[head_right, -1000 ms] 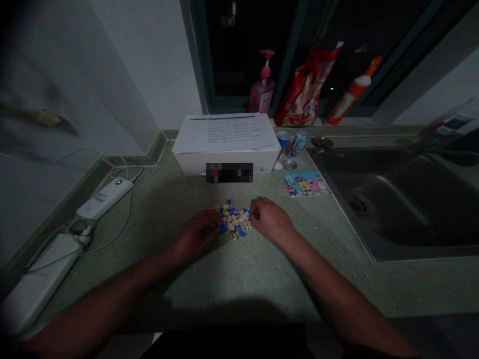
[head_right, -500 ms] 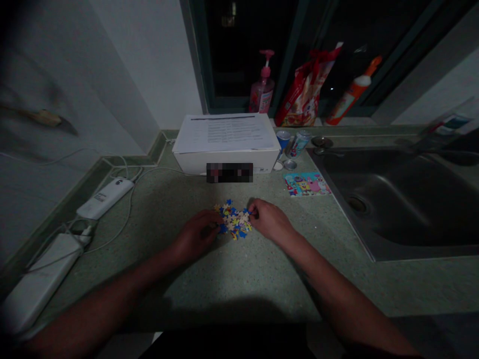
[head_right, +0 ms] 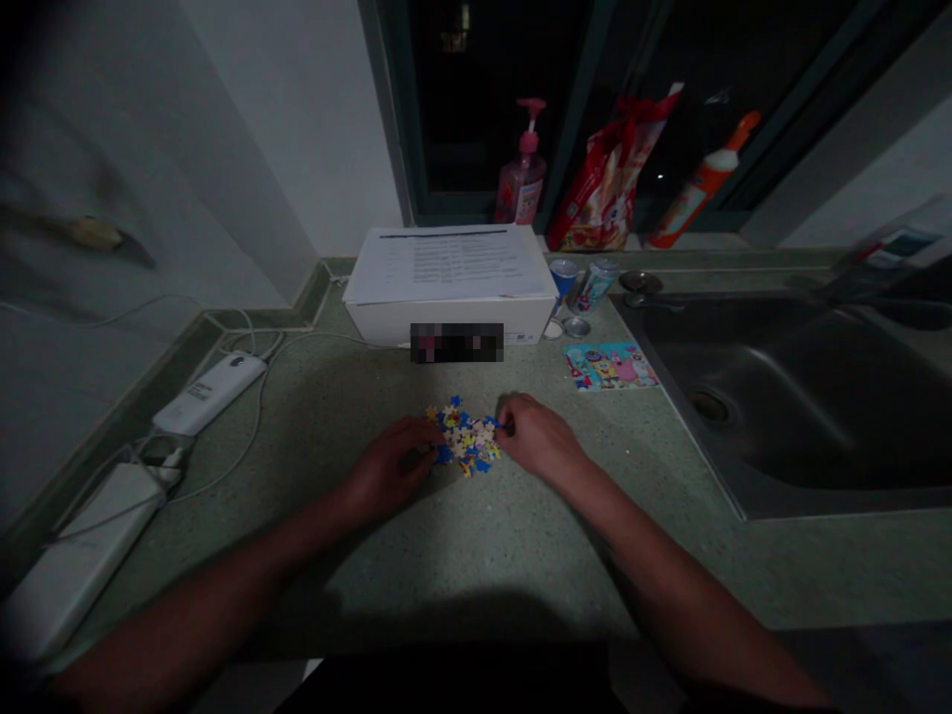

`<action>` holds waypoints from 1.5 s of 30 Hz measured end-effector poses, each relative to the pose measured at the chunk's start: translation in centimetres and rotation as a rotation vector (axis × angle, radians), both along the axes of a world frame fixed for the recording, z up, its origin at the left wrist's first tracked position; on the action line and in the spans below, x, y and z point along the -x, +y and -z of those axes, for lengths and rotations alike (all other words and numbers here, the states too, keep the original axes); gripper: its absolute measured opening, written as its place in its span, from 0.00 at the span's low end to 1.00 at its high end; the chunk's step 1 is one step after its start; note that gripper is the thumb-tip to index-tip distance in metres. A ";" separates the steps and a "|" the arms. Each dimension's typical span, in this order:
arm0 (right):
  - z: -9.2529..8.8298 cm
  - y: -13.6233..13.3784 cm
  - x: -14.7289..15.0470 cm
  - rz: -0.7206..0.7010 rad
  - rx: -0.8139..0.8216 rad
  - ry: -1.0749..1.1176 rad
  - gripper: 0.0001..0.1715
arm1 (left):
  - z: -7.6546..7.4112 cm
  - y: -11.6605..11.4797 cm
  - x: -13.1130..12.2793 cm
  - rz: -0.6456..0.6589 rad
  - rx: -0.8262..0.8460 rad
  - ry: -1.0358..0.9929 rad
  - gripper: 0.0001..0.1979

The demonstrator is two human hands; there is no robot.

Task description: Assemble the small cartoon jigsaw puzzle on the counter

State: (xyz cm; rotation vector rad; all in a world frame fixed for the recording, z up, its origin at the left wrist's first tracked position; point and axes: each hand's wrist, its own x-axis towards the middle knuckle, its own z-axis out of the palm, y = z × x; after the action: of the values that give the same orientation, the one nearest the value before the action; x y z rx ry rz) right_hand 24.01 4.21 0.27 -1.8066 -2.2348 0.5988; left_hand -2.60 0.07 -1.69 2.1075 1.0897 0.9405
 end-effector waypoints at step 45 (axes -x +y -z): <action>-0.9 -1.9 2.3 -0.282 -0.093 0.439 0.04 | -0.1 -0.1 -0.1 -0.075 -0.028 -0.042 0.11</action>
State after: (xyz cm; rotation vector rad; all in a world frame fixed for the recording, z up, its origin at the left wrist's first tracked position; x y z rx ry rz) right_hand 21.74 2.34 1.17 -1.1800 -2.1719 0.8338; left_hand -2.51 -0.04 -1.63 2.0724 1.1466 1.0365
